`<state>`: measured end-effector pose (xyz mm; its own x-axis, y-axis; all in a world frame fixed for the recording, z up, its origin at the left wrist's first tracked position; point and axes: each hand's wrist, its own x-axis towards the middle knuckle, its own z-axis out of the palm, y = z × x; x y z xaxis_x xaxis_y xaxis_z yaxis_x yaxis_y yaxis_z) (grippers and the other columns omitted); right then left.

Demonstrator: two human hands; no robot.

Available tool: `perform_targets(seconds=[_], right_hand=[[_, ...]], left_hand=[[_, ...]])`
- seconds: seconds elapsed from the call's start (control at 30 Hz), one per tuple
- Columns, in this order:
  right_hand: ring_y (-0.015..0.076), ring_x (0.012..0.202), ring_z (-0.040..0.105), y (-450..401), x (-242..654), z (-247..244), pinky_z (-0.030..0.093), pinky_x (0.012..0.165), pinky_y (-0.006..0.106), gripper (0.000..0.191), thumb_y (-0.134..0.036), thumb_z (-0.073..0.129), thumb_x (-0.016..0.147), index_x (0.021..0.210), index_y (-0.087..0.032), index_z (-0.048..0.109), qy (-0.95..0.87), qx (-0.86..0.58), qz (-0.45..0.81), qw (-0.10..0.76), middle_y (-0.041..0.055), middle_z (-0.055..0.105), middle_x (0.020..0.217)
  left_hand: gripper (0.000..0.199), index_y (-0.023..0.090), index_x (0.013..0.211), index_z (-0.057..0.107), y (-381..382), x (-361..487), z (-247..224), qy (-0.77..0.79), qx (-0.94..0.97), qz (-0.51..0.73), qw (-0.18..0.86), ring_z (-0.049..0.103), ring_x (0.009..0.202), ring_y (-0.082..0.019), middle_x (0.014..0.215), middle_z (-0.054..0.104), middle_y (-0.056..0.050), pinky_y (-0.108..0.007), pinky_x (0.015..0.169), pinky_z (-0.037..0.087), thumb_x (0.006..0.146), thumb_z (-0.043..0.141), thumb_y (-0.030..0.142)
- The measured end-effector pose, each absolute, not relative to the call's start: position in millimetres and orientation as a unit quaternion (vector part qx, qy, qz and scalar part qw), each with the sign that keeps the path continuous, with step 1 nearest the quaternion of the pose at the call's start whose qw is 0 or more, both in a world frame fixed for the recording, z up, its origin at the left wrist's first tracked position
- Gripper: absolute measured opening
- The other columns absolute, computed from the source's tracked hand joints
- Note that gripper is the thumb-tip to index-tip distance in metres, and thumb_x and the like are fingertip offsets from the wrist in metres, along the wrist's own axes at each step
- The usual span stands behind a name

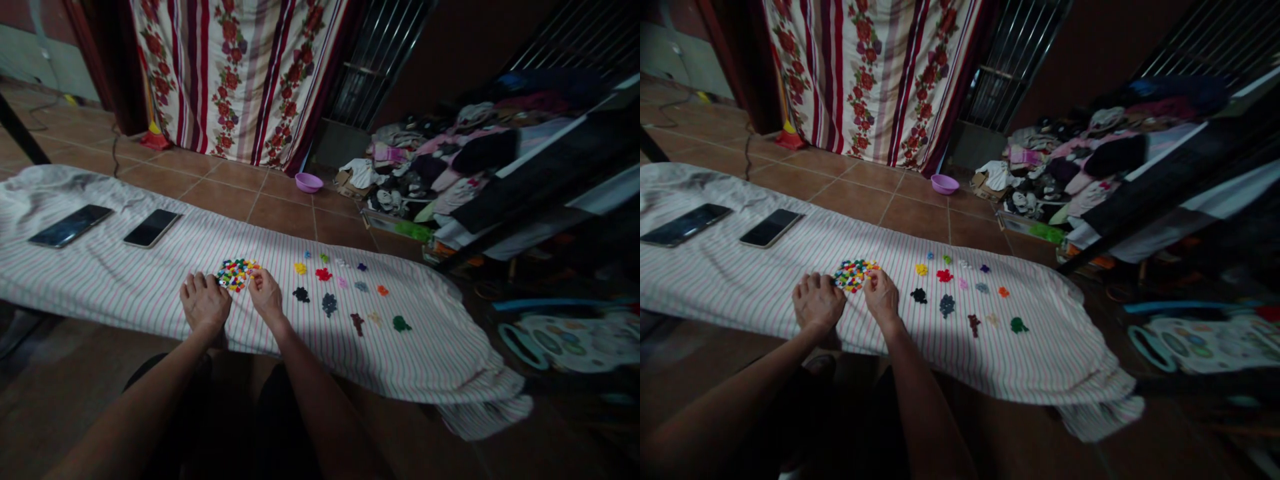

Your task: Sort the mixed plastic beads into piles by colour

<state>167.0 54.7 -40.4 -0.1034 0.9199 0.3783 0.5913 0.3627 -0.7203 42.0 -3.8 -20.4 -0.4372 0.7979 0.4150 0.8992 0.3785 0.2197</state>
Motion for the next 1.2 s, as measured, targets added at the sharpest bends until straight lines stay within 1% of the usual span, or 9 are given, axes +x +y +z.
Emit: perform_targets(seconds=[0.23,0.4,0.47,0.6,0.67,0.77,0.87,1.0,1.2], right_hand=[[0.0131,0.074,0.062,60.1,177.8,-31.9,0.049,0.069,0.024,0.017,-0.023,0.048,0.082,0.094,-0.023,0.060,-0.688,-0.530,0.194,0.457,0.0006,0.066,0.090],[0.0155,0.081,0.062,87.2,214.1,-15.8,0.049,0.075,0.027,0.020,-0.020,0.047,0.081,0.092,-0.020,0.063,-0.678,-0.541,0.160,0.471,0.0041,0.067,0.091],[0.0160,0.082,0.062,101.4,235.3,-10.3,0.049,0.077,0.027,0.021,-0.019,0.046,0.080,0.092,-0.020,0.064,-0.671,-0.568,0.136,0.456,0.0043,0.067,0.092],[0.0172,0.084,0.062,125.7,274.6,-7.6,0.047,0.080,0.029,0.023,-0.016,0.048,0.078,0.090,-0.021,0.067,-0.671,-0.621,0.090,0.395,0.0043,0.069,0.092],[0.0173,0.084,0.062,133.6,287.5,-9.6,0.047,0.080,0.029,0.024,-0.015,0.049,0.077,0.089,-0.020,0.068,-0.667,-0.648,0.090,0.357,0.0044,0.070,0.090],[0.0174,0.088,0.062,140.6,297.0,-13.5,0.046,0.084,0.029,0.027,-0.012,0.048,0.077,0.089,-0.020,0.070,-0.668,-0.669,0.094,0.313,0.0053,0.070,0.093],[0.0170,0.091,0.062,144.4,298.3,-16.1,0.045,0.086,0.028,0.028,-0.012,0.047,0.078,0.091,-0.019,0.071,-0.673,-0.675,0.088,0.291,0.0056,0.070,0.095],[0.0163,0.089,0.062,147.5,294.4,-18.5,0.045,0.085,0.027,0.028,-0.014,0.047,0.080,0.092,-0.021,0.071,-0.676,-0.683,0.096,0.257,0.0036,0.069,0.094],[0.0184,0.094,0.061,144.1,291.0,-17.7,0.044,0.086,0.028,0.037,-0.006,0.042,0.076,0.091,-0.021,0.073,-0.704,-0.662,0.110,0.232,0.0060,0.069,0.096]], left_hand=[[0.036,0.011,0.099,0.060,-2.3,42.3,-24.0,-0.823,-0.512,-0.214,0.123,0.043,0.123,-0.033,0.119,0.057,-0.017,-0.046,0.102,0.031,0.083,0.034,0.030],[0.035,0.012,0.099,0.060,-2.8,42.4,-22.1,-0.826,-0.511,-0.211,0.114,0.042,0.124,-0.032,0.120,0.057,-0.017,-0.046,0.102,0.031,0.082,0.036,0.029],[0.035,0.012,0.101,0.061,-2.6,42.4,-21.9,-0.825,-0.511,-0.212,0.112,0.042,0.125,-0.032,0.121,0.056,-0.018,-0.046,0.102,0.030,0.082,0.036,0.029],[0.036,0.011,0.101,0.061,-2.0,42.8,-22.2,-0.825,-0.513,-0.210,0.113,0.041,0.125,-0.033,0.123,0.056,-0.019,-0.046,0.102,0.030,0.082,0.037,0.029],[0.035,0.011,0.101,0.060,-2.0,42.9,-22.1,-0.825,-0.513,-0.206,0.117,0.042,0.125,-0.033,0.122,0.056,-0.018,-0.046,0.103,0.030,0.081,0.037,0.029],[0.034,0.012,0.100,0.060,-2.3,42.9,-21.3,-0.823,-0.515,-0.205,0.124,0.042,0.125,-0.033,0.122,0.056,-0.018,-0.046,0.103,0.030,0.081,0.037,0.029],[0.034,0.012,0.099,0.061,-2.3,43.0,-20.3,-0.824,-0.513,-0.207,0.120,0.043,0.124,-0.033,0.122,0.057,-0.018,-0.046,0.102,0.031,0.081,0.037,0.028],[0.033,0.013,0.099,0.061,-1.7,43.6,-19.8,-0.826,-0.511,-0.211,0.114,0.042,0.126,-0.033,0.123,0.057,-0.018,-0.048,0.103,0.031,0.081,0.038,0.028],[0.033,0.012,0.099,0.061,-1.5,43.4,-21.4,-0.825,-0.513,-0.203,0.122,0.043,0.125,-0.033,0.124,0.056,-0.019,-0.047,0.102,0.032,0.081,0.038,0.028]])
